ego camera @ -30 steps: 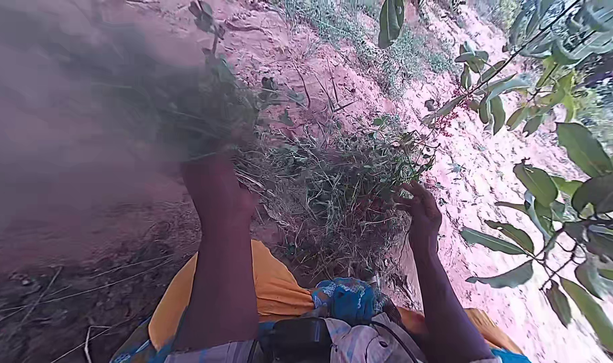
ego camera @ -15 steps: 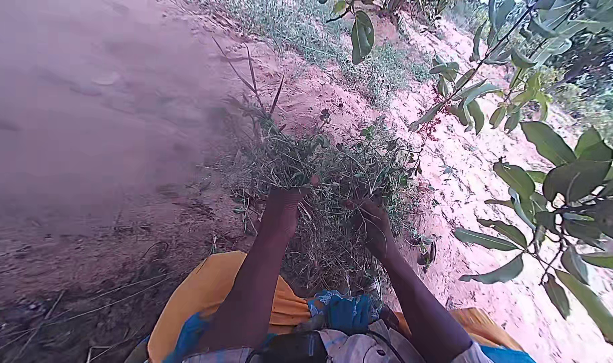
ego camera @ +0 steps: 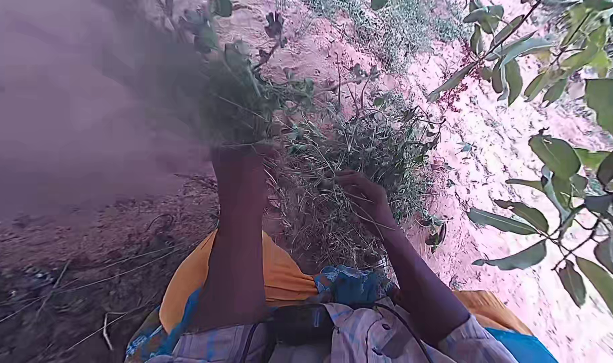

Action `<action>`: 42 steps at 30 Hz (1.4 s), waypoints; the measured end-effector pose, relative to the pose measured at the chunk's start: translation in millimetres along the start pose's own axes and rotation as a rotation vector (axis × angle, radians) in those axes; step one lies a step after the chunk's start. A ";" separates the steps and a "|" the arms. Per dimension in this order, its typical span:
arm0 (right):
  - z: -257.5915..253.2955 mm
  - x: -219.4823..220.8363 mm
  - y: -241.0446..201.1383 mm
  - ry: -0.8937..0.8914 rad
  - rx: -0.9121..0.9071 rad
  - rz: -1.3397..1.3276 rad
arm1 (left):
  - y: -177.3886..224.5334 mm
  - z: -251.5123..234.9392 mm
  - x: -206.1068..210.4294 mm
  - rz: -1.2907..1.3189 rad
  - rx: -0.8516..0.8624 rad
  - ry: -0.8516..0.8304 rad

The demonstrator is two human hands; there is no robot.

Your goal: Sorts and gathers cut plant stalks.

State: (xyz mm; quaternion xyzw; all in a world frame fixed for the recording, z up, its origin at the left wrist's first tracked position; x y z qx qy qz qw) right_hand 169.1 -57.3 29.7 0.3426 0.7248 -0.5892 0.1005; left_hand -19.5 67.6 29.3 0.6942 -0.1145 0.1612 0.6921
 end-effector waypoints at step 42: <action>97.5 -94.1 174.4 -0.322 0.915 0.277 | -4.0 -54.2 -91.0 -0.027 0.083 0.280</action>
Point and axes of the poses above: each hand's wrist, its own z-axis away from the middle knuckle, its own x-axis out of the palm, y = z × x, the point moved 10 cm from there along -z, towards the middle knuckle, and after that the axes turned 4 degrees about y, right-handed, at the moved point
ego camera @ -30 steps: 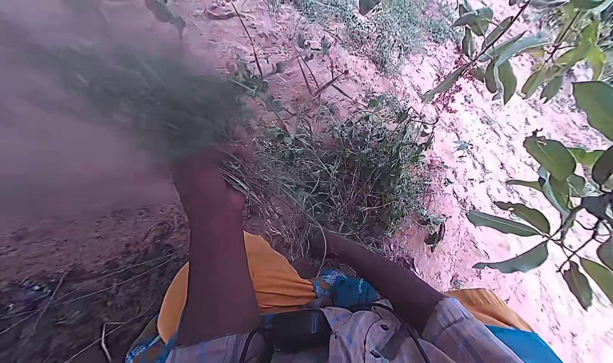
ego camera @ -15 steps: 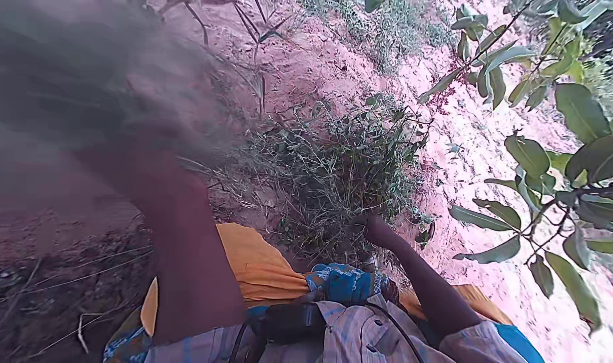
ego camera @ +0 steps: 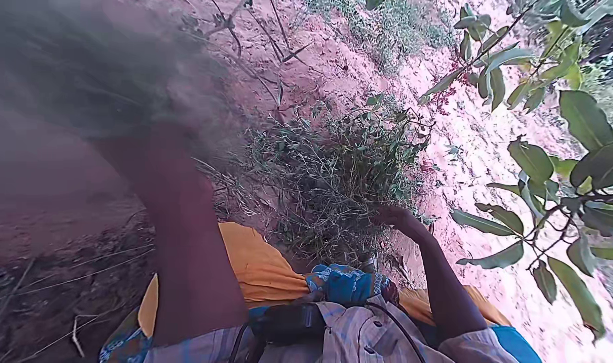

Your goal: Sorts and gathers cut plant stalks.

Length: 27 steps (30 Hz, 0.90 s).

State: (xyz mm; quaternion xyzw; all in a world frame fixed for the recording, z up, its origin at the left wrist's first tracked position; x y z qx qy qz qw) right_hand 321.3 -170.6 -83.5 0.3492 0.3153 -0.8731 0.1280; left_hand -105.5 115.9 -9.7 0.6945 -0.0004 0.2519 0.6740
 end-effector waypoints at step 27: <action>56.7 -16.2 -107.0 0.646 -0.590 -0.054 | 16.4 35.8 33.6 0.005 -0.061 -0.105</action>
Point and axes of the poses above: each hand's wrist, its own z-axis away from the middle knuckle, its own x-axis out of the palm, y = z × x, the point moved 10 cm from there along -z, towards the middle knuckle, and after that the axes turned 4 degrees about y, right-handed, at the moved point
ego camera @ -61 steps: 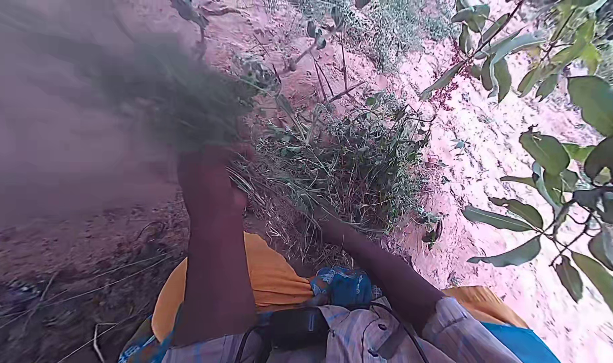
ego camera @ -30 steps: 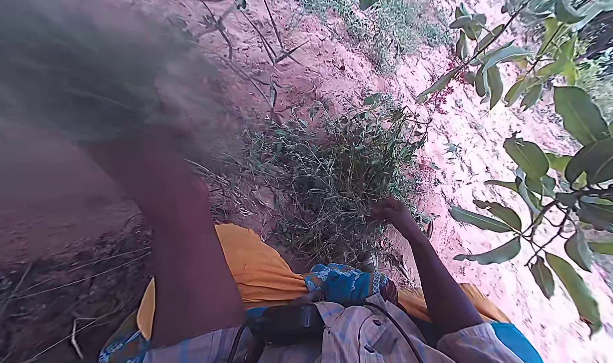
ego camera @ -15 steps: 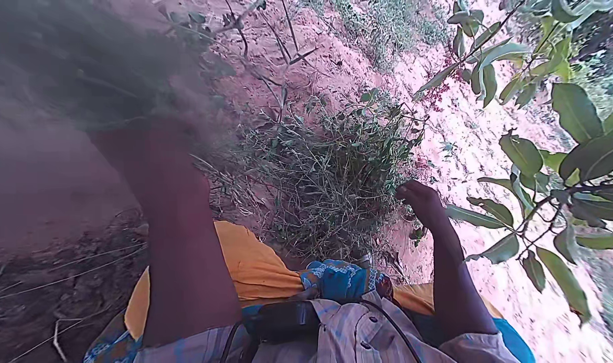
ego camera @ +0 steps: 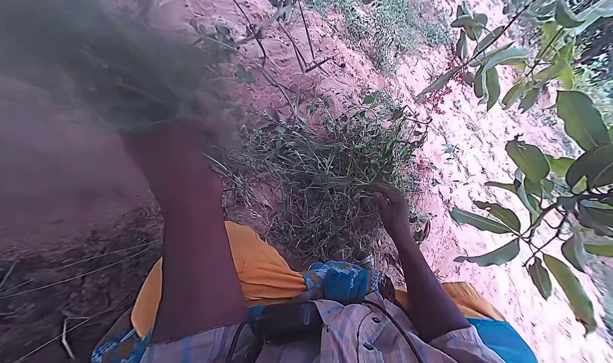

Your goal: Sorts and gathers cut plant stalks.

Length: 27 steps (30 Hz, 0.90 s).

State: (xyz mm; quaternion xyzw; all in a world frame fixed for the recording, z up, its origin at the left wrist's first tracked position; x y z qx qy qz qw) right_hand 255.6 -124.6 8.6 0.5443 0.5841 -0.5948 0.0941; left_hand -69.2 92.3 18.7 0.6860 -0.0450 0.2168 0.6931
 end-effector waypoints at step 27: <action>-8.0 78.2 -133.5 -0.310 -0.412 -0.232 | 7.0 2.3 3.5 -0.089 0.125 -0.057</action>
Point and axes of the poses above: each hand's wrist, its own z-axis away from the middle knuckle, its own x-axis out of the palm, y = z × x, the point moved 10 cm from there along -z, towards the middle knuckle, and after that the axes turned 4 degrees about y, right-handed, at the moved point
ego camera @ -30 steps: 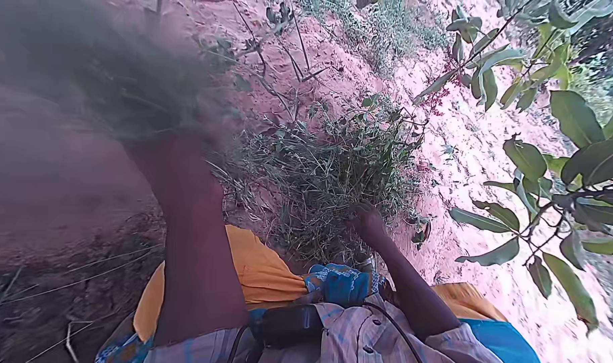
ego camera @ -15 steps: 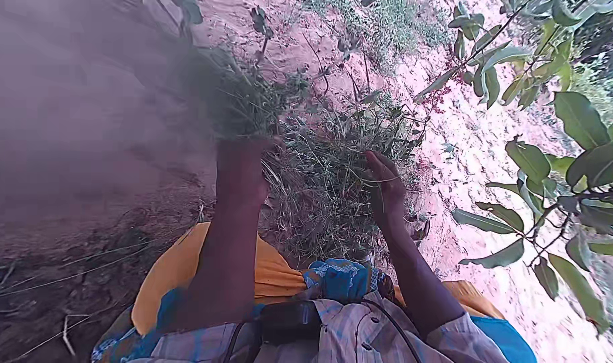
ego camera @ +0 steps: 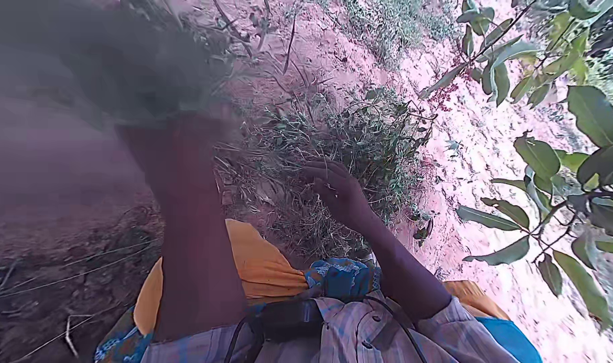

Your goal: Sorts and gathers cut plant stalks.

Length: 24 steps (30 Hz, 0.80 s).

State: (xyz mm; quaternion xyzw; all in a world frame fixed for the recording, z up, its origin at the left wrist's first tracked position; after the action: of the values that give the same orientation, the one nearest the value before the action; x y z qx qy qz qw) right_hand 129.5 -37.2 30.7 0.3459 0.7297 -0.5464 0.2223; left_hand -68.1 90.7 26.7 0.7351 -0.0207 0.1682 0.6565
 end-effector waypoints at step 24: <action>56.1 111.4 147.2 -0.687 0.438 0.455 | -0.1 -4.5 -14.2 0.052 -0.003 0.108</action>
State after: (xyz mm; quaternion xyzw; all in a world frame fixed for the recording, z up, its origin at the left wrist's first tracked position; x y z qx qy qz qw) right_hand 162.9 -37.3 -159.3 0.3352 0.3868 -0.7078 0.4869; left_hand -82.4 92.3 23.0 0.7230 -0.0048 0.2246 0.6533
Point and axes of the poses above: each hand's wrist, its own z-axis away from the middle knuckle, its own x-axis out of the palm, y = z × x, the point moved 10 cm from there along -z, towards the middle knuckle, and after that the axes turned 4 degrees about y, right-handed, at the moved point
